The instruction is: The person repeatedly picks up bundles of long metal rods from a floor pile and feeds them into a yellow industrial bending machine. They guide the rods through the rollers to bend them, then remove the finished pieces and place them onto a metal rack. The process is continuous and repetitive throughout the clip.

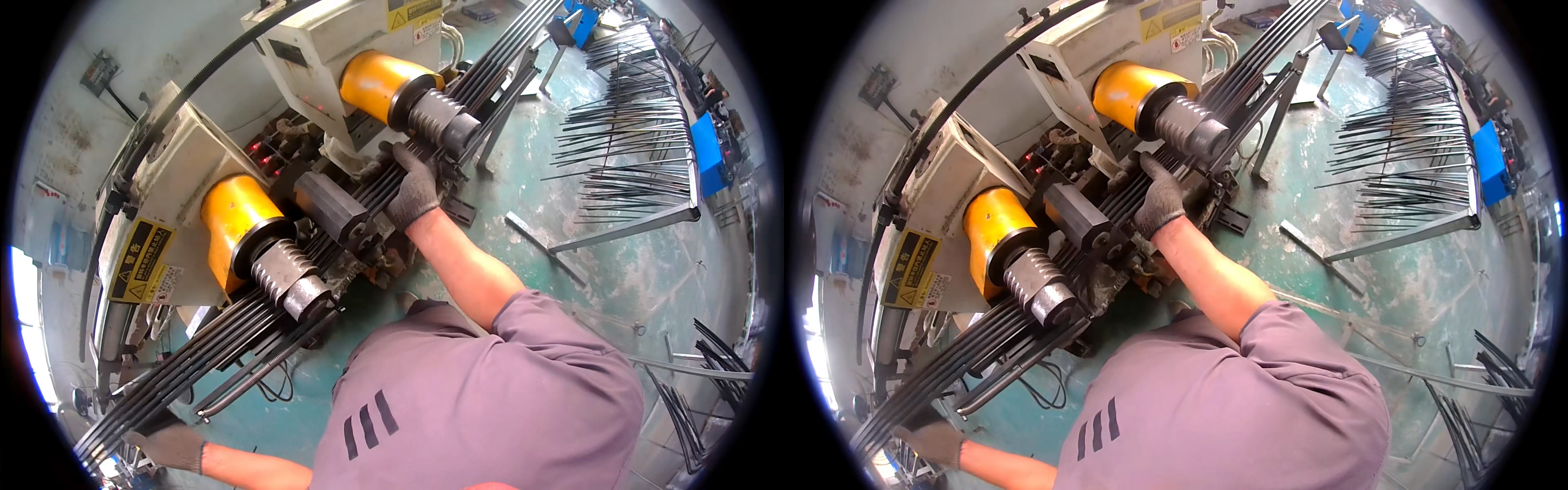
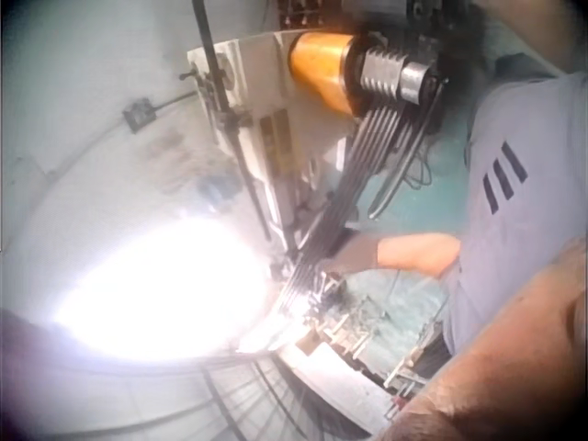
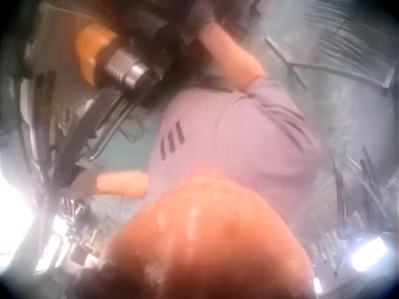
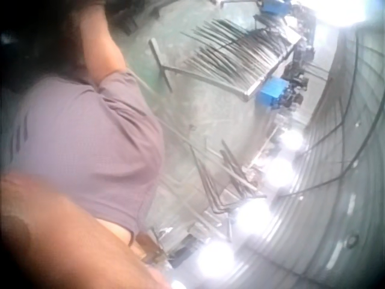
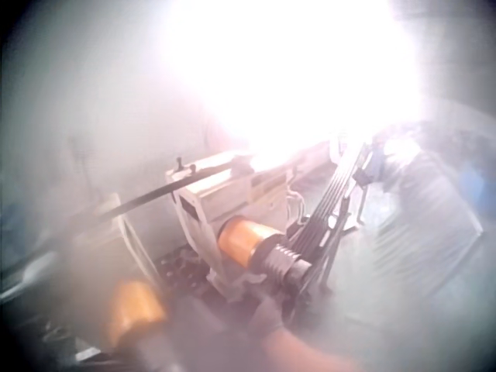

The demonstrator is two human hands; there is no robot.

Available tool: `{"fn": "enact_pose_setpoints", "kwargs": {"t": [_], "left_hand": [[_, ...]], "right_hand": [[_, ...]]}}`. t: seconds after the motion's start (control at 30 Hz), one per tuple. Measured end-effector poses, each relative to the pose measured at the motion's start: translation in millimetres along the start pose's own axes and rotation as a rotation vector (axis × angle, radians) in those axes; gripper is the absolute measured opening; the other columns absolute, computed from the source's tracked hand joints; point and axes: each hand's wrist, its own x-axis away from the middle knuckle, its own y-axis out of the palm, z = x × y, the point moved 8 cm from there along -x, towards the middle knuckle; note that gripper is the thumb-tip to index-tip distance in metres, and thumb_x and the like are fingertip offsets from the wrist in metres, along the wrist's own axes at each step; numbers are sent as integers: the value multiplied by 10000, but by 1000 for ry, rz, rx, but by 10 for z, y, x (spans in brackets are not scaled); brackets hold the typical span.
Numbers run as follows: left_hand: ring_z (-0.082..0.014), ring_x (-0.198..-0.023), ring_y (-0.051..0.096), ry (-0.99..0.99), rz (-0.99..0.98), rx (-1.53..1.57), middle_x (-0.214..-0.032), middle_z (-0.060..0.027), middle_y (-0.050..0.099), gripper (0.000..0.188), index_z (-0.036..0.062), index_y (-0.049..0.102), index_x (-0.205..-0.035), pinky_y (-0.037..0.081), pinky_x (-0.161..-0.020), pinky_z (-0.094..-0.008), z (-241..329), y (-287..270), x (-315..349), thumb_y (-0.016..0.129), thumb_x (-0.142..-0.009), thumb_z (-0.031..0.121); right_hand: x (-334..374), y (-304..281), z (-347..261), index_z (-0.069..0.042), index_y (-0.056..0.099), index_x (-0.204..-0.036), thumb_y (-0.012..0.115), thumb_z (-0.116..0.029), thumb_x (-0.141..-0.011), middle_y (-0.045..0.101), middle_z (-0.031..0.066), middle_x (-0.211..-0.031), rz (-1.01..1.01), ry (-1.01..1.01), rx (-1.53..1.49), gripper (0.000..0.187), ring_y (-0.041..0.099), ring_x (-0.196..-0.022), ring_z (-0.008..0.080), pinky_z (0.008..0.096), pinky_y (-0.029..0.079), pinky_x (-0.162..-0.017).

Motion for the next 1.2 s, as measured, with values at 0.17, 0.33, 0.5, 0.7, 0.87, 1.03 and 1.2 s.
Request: {"fn": "enact_pose_setpoints", "kwargs": {"t": [0.17,0.33,0.5,0.7,0.87,1.03,1.2], "left_hand": [[-281,-1209,552,-164,-95,673,-1294,-207,569,554,-52,524,-1327,449,-1025,-389,540,282,-278,443,-1022,403],[-235,-1098,593,-122,-167,569,-1183,-143,617,456,-31,537,-1322,493,-958,-356,1197,684,-102,494,-1005,293],[-250,-1045,640,-97,-297,351,-1105,-178,653,407,-34,620,-1204,537,-906,-354,1740,1021,-106,585,-944,278],[-175,-936,633,181,-506,404,-1001,-76,659,388,36,554,-1277,519,-838,-317,2357,1237,7,642,-920,160],[-167,-916,628,231,-636,355,-966,-73,650,435,23,517,-1295,496,-818,-303,2631,1577,121,647,-913,187],[-188,-929,631,280,-617,357,-964,-84,644,452,-9,494,-1297,496,-843,-314,2662,1503,114,633,-910,179],[-186,-929,624,273,-635,421,-973,-89,639,420,-8,501,-1277,492,-858,-305,2631,1560,113,634,-903,128]], "right_hand": [[-1,-20,24,-64,602,-887,593,-214,-950,593,63,-713,101,12,-64,163,581,-580,230,396,551,-590],[24,-26,21,-62,592,-858,605,-205,-942,570,53,-667,181,-42,45,167,568,-548,212,367,540,-543],[-51,-104,-81,-56,591,-863,603,-193,-939,566,55,-659,173,-106,72,157,569,-545,214,356,537,-537],[25,44,103,-60,590,-902,606,-184,-939,567,56,-660,114,-68,73,130,572,-544,217,364,536,-539],[-13,-31,-67,-61,591,-921,619,-187,-934,567,60,-669,112,-86,54,129,582,-564,217,372,539,-542],[24,-23,8,-61,580,-912,624,-186,-931,566,61,-685,119,-60,71,133,579,-571,218,385,544,-559],[39,-26,-33,-68,569,-892,628,-187,-929,559,53,-688,131,-50,48,138,578,-586,212,377,543,-574]]}}
